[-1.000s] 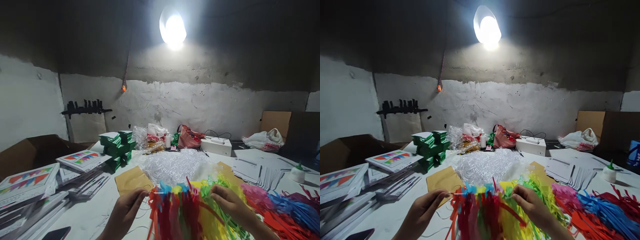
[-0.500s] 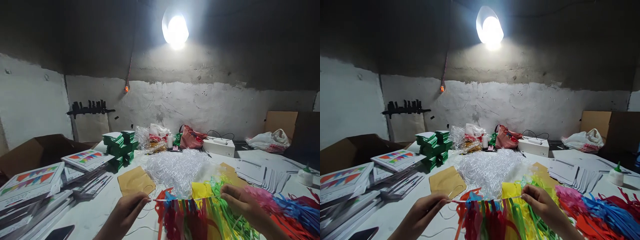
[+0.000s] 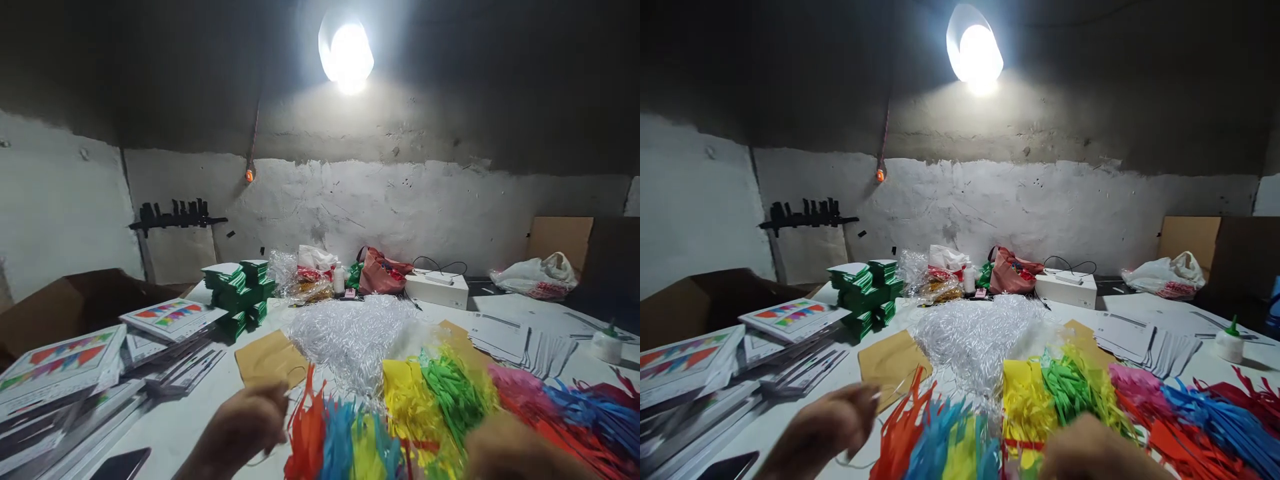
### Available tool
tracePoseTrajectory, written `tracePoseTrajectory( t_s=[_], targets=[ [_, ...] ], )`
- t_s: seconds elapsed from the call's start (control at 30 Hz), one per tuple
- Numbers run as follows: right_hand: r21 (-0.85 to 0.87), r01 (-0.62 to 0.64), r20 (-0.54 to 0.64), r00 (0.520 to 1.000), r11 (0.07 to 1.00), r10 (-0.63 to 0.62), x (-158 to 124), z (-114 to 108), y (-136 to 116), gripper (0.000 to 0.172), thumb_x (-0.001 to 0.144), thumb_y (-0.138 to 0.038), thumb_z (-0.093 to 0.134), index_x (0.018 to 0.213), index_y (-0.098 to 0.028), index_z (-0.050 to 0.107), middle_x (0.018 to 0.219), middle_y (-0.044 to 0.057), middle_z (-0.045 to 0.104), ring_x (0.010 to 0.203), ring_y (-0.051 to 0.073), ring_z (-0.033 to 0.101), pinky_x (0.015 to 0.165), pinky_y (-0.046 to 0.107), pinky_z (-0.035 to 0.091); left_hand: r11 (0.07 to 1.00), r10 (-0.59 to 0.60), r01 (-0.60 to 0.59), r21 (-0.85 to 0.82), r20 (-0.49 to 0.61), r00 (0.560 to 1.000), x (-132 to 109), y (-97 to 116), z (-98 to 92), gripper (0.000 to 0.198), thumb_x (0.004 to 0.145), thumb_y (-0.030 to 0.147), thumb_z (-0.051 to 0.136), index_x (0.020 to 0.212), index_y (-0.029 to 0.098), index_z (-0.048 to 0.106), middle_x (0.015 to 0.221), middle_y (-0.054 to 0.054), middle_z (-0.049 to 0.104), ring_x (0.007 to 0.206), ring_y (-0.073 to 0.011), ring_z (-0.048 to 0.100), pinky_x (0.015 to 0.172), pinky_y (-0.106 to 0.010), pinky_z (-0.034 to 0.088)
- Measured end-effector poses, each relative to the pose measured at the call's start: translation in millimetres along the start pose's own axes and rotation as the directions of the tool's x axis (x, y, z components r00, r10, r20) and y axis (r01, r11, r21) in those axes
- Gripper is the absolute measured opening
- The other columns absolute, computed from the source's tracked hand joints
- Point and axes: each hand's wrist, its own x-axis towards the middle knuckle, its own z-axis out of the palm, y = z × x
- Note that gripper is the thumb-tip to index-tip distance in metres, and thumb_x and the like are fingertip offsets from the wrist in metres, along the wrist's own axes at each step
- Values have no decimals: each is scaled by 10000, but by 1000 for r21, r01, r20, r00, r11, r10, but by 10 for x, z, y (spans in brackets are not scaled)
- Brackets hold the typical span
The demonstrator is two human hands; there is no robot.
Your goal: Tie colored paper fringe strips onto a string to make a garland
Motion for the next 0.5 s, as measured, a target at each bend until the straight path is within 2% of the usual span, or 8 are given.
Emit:
tracePoseTrajectory(
  t_s=[0.03,0.13,0.23,0.3,0.4,0.43,0.5],
  targets=[
    [-34,23,4,1000,999,-23,115,48,-44,90,857,-295,675,889,-307,759,577,-29,503,520,144,455,531,292,361,999,19,-18,-44,37,999,125,14,108,487,816,656,632,634,216,736,605,-37,545,566,-183,523,552,-322,452],
    [-169,205,1,978,964,-208,476,219,-231,331,890,-129,546,1150,-276,691,678,-27,578,555,119,470,566,257,371,994,25,-2,-108,205,979,498,-12,482,412,847,577,654,727,195,751,742,-66,588,678,-191,559,626,-321,466],
    [-389,390,133,920,835,-368,679,346,-431,482,937,-70,439,1320,-326,579,815,-10,668,592,118,512,539,252,321,994,4,36,-103,360,933,711,-120,808,378,864,533,660,768,181,761,788,-79,645,735,-195,596,685,-315,479],
    [-554,435,227,899,710,-374,736,387,-506,428,941,-57,438,1272,-277,598,817,-2,682,570,127,516,503,280,259,992,-19,68,-108,407,913,768,-215,952,429,867,571,635,768,164,731,740,-55,638,684,-176,586,651,-297,479],
    [-741,405,250,907,535,-339,784,416,-490,229,924,-67,483,1031,-179,652,793,29,687,532,142,530,487,320,182,989,-46,97,-108,402,915,814,-326,1049,507,855,645,595,762,153,674,671,-13,596,613,-147,554,590,-271,473],
    [-772,393,245,909,500,-337,797,424,-457,193,917,-68,494,961,-170,651,775,34,685,518,145,532,488,326,165,991,-46,92,-98,395,917,824,-338,1054,516,851,654,593,752,152,666,671,-12,599,617,-149,560,591,-271,479],
    [-774,374,219,915,510,-338,815,436,-370,183,886,-45,507,875,-166,643,749,41,682,508,149,540,496,326,152,997,-29,53,-57,360,933,827,-315,1040,475,855,620,612,765,158,675,750,-43,647,703,-176,610,654,-290,511]
  ],
)
